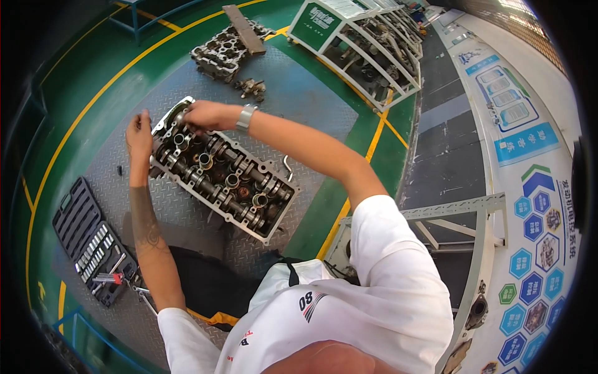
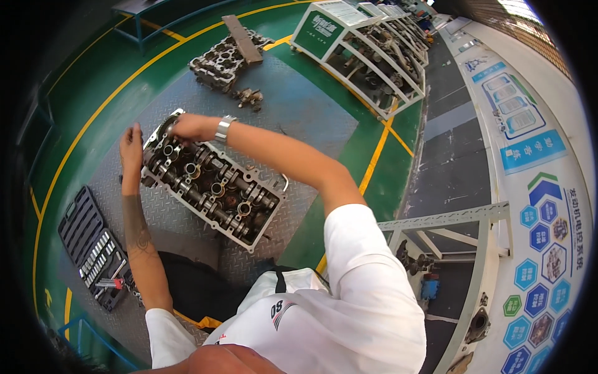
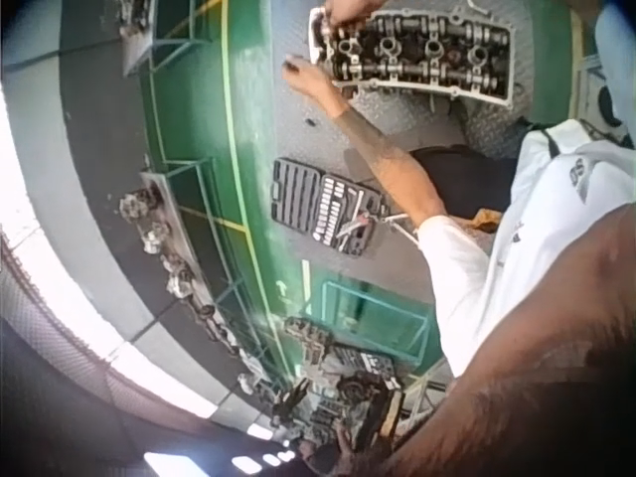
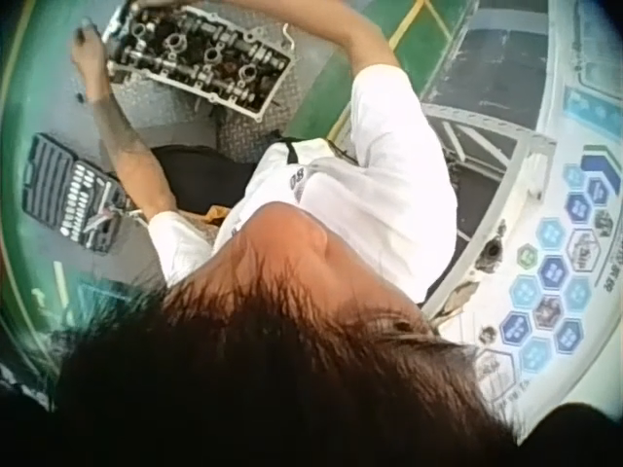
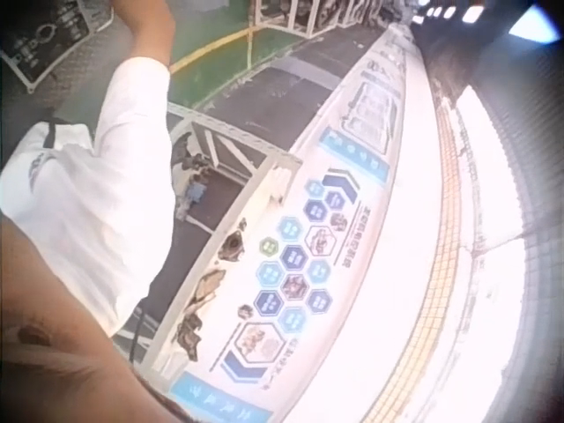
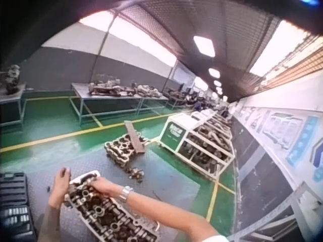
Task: The person is disassembling a car engine cylinder head using a socket wrench and identifying components.
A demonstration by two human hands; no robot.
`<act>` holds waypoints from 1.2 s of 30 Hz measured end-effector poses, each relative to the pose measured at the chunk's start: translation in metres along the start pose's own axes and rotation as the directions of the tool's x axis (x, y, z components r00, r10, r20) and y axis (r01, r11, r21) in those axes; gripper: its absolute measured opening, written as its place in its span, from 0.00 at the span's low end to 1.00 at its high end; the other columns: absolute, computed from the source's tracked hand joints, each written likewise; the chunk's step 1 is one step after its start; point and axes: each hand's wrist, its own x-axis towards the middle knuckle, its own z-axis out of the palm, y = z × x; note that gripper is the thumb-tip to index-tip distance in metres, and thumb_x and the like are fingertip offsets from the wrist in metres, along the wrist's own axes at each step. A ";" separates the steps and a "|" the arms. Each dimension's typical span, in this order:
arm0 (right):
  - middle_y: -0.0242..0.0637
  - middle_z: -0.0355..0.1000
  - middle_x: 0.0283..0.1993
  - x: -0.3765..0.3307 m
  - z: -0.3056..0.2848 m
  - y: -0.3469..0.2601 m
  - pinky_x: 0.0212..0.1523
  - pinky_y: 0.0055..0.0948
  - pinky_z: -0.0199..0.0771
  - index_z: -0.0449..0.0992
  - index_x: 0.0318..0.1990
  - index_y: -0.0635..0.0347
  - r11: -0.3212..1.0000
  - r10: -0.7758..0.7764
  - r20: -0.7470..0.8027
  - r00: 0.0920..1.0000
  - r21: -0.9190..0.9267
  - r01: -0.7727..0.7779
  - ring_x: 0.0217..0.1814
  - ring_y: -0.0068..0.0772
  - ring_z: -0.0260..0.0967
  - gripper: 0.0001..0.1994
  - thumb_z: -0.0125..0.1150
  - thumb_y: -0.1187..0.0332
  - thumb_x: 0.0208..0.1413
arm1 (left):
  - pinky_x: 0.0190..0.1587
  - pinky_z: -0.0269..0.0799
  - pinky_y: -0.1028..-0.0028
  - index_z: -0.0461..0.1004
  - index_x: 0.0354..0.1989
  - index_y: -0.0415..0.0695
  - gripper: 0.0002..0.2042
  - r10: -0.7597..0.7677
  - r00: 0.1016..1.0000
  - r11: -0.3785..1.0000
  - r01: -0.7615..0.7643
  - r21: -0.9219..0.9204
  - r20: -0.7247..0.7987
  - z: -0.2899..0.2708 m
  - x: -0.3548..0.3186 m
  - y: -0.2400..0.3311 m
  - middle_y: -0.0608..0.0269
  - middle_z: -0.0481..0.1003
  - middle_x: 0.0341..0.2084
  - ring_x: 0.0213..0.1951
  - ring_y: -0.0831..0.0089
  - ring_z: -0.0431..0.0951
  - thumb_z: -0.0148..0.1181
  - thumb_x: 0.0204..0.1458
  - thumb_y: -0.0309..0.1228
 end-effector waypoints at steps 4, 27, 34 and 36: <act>0.46 0.76 0.45 -0.008 -0.018 0.005 0.43 0.29 0.79 0.70 0.48 0.74 0.968 0.069 0.123 0.990 0.231 -0.096 0.40 0.35 0.74 0.12 0.51 0.74 0.61 | 0.15 0.49 0.78 0.64 0.26 0.49 0.10 -0.674 0.674 0.361 0.658 -0.661 0.302 -0.012 0.005 -0.009 0.69 0.60 0.17 0.16 0.80 0.57 0.49 0.59 0.36; 0.48 0.78 0.36 0.031 -0.029 0.006 0.40 0.36 0.75 0.80 0.40 0.66 0.535 -0.620 -0.114 0.776 -0.785 0.312 0.37 0.46 0.76 0.14 0.60 0.63 0.54 | 0.39 0.72 0.68 0.78 0.39 0.37 0.18 -0.020 0.996 0.972 -0.001 0.237 0.090 -0.010 -0.032 0.009 0.52 0.79 0.30 0.32 0.63 0.78 0.58 0.55 0.42; 0.45 0.78 0.32 0.033 -0.024 0.007 0.36 0.33 0.73 0.80 0.40 0.66 0.660 -0.578 -0.173 0.798 -0.673 0.333 0.31 0.40 0.76 0.14 0.57 0.63 0.57 | 0.38 0.72 0.69 0.78 0.41 0.40 0.16 0.026 0.994 0.976 -0.048 0.211 0.109 0.004 -0.026 0.012 0.54 0.80 0.33 0.34 0.66 0.79 0.58 0.55 0.41; 0.44 0.78 0.30 0.033 -0.024 0.007 0.35 0.33 0.73 0.80 0.39 0.66 0.619 -0.622 -0.156 0.768 -0.698 0.360 0.30 0.39 0.76 0.14 0.56 0.63 0.58 | 0.38 0.72 0.70 0.80 0.40 0.41 0.16 0.045 0.994 0.963 -0.069 0.261 0.098 0.009 -0.025 0.011 0.55 0.80 0.34 0.35 0.68 0.80 0.60 0.53 0.41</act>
